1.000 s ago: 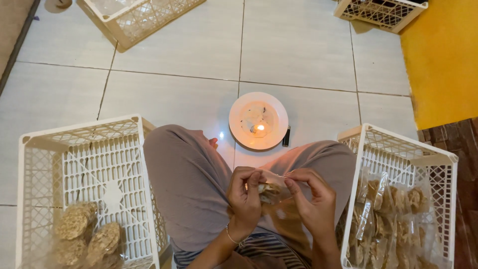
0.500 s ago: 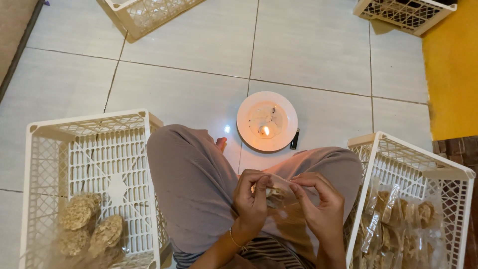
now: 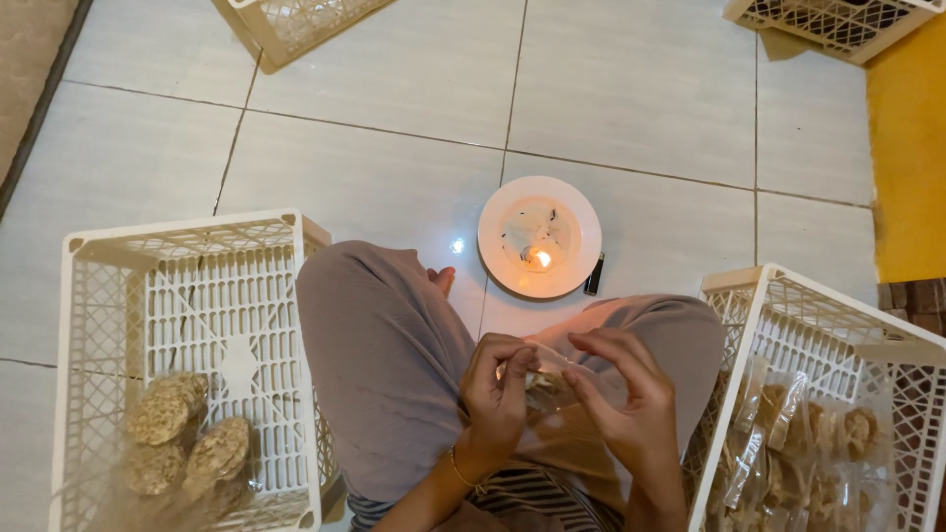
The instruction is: Sealing plastic bags containing snacks using a candle flame and organizing them into baskets
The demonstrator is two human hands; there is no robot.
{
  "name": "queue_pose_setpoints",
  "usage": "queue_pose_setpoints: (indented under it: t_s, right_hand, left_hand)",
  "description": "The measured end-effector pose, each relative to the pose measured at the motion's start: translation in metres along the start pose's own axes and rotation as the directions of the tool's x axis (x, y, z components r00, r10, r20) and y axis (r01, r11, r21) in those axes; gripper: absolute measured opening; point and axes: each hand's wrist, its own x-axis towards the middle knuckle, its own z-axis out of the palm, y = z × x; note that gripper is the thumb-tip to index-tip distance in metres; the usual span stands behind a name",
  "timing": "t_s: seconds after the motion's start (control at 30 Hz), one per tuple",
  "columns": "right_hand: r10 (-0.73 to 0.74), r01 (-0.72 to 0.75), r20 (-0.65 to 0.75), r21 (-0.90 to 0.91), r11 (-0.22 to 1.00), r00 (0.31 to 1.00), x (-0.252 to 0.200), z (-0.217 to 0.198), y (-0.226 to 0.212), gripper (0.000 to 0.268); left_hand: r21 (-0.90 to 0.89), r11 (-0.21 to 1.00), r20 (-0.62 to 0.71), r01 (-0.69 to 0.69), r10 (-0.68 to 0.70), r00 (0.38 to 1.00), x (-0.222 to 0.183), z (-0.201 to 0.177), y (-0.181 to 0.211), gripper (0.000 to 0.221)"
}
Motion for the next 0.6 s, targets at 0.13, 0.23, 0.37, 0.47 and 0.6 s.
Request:
queue_pose_setpoints:
  t_s: [0.13,0.23,0.37,0.47,0.6]
  right_hand:
    - [-0.056,0.057,0.055,-0.022,0.998,0.997,-0.001,0.003,0.004,0.030]
    - [-0.061,0.061,0.060,0.002,0.998,0.996,0.000,0.004,0.005,0.025]
    - [-0.090,0.090,0.021,-0.003,0.996,0.996,0.003,0.006,0.004,0.017]
    - [-0.117,0.117,0.010,-0.003,0.993,0.993,0.005,0.005,0.003,0.017]
    - [-0.127,0.129,0.053,-0.044,0.991,0.991,0.007,0.007,0.005,0.026]
  left_hand:
    - [-0.002,0.998,0.042,-0.056,0.056,0.998,-0.004,-0.002,-0.005,0.015]
    - [0.013,0.999,0.050,-0.046,0.046,0.998,-0.004,-0.003,-0.006,0.015]
    - [0.027,0.997,0.092,-0.068,0.065,0.994,-0.001,-0.004,-0.005,0.017]
    - [0.016,0.998,0.094,-0.062,0.061,0.994,-0.001,-0.003,-0.009,0.016]
    - [0.031,0.996,0.073,-0.084,0.082,0.994,-0.002,-0.006,-0.016,0.013]
